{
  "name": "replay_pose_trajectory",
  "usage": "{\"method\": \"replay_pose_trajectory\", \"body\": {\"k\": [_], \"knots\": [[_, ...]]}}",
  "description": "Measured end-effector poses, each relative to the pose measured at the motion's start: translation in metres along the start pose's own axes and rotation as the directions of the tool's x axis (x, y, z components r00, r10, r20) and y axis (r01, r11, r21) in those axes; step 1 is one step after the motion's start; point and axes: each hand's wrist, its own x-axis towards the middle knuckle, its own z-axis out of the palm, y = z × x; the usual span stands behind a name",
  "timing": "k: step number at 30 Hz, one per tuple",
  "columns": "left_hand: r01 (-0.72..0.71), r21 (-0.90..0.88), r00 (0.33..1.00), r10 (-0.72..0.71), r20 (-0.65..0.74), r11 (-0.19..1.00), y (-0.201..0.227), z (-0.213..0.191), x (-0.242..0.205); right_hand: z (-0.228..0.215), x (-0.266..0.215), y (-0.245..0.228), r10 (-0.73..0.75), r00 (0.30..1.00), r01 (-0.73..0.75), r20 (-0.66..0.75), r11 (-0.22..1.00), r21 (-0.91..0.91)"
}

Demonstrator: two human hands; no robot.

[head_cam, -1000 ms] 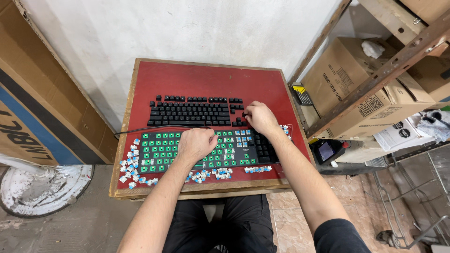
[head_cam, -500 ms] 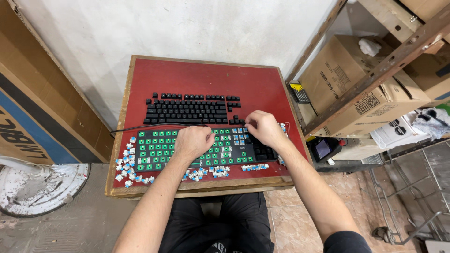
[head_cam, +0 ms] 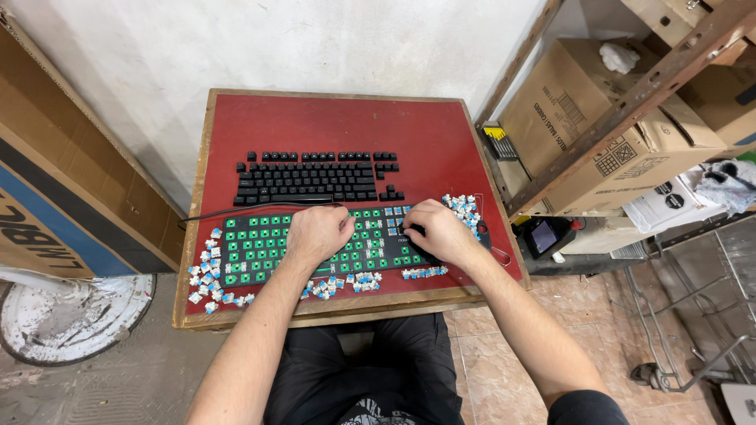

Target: The person assembles a mechanical keyboard by inserting black keycaps into the green PCB. They pick up keycaps from a pile and press them into place one by one, gradually filling the keyboard layout.

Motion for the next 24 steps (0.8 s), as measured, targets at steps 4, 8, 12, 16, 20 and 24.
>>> {"method": "replay_pose_trajectory", "body": {"k": [4, 8, 12, 16, 20, 24], "knots": [[0.002, 0.0, 1.0, -0.002, 0.004, 1.0, 0.0, 0.0, 0.0, 0.003, -0.002, -0.004, 0.001, 1.0, -0.001, 0.004, 1.0, -0.023], [0.001, 0.002, 1.0, -0.001, 0.005, 1.0, 0.0, 0.0, 0.0, 0.001, -0.005, -0.01, -0.017, 1.0, 0.015, -0.009, 0.992, -0.122], [0.003, -0.001, 1.0, -0.003, 0.004, 1.0, 0.0, -0.001, 0.001, -0.004, -0.005, -0.007, 0.01, 1.0, -0.008, 0.019, 0.994, -0.107], [0.006, 0.0, 1.0, -0.006, 0.006, 1.0, 0.002, -0.002, 0.0, -0.011, 0.006, -0.001, 0.025, 0.998, -0.025, 0.062, 1.0, -0.009], [0.024, -0.015, 1.0, -0.024, 0.009, 1.0, 0.003, -0.003, 0.0, 0.0, 0.032, 0.019, 0.075, 0.997, -0.075, -0.03, 0.997, 0.016], [0.024, -0.011, 1.0, -0.024, 0.015, 1.0, 0.003, -0.003, 0.001, 0.017, 0.069, 0.042, 0.17, 0.985, -0.17, -0.012, 0.982, -0.078]]}}
